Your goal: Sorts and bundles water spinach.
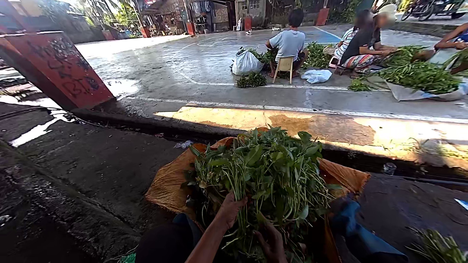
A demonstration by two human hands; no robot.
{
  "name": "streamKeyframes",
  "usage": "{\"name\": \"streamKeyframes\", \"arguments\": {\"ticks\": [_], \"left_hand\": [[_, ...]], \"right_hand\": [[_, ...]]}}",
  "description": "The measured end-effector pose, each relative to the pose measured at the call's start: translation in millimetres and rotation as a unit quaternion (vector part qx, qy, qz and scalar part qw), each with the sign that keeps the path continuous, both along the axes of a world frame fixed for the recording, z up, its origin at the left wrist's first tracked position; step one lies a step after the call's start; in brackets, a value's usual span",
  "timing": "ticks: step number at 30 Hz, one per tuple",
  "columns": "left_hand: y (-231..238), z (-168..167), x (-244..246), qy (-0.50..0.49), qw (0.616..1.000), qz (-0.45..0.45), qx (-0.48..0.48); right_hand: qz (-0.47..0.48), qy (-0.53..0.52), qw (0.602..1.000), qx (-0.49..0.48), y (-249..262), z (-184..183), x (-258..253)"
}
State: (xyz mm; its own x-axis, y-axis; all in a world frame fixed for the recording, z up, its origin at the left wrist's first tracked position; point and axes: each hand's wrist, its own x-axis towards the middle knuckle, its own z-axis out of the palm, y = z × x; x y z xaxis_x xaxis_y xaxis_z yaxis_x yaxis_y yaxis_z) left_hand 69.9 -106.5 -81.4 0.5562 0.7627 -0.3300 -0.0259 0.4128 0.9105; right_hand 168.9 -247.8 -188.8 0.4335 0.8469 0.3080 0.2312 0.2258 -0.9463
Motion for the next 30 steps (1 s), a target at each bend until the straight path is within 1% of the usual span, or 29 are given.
{"name": "streamKeyframes", "arguments": {"ticks": [3,5,9,13,16,24,28,30], "left_hand": [[-6,-1,4,0.046,0.998,-0.004,0.038],[-9,-4,7,0.066,0.996,0.004,0.056],[-10,-8,9,0.056,0.996,0.013,0.062],[-3,-6,10,0.016,0.997,0.073,-0.01],[1,-5,9,-0.011,0.995,0.087,-0.046],[-1,-7,8,-0.008,0.998,0.062,-0.02],[-4,-8,9,-0.005,0.999,0.041,0.001],[-8,-12,11,0.002,1.0,0.016,0.016]], "right_hand": [[-0.031,-0.055,0.998,0.001,-1,0,-4],[-0.031,-0.063,0.997,-0.017,-3,5,-7],[-0.013,-0.002,0.997,-0.072,-5,16,-10],[-0.015,0.092,0.993,-0.068,-7,13,-12],[0.0,0.111,0.991,-0.068,-8,11,-12],[0.046,0.113,0.984,-0.129,-9,4,-7],[0.007,0.058,0.984,-0.168,3,5,-3],[0.005,0.112,0.979,-0.172,20,14,0]]}}
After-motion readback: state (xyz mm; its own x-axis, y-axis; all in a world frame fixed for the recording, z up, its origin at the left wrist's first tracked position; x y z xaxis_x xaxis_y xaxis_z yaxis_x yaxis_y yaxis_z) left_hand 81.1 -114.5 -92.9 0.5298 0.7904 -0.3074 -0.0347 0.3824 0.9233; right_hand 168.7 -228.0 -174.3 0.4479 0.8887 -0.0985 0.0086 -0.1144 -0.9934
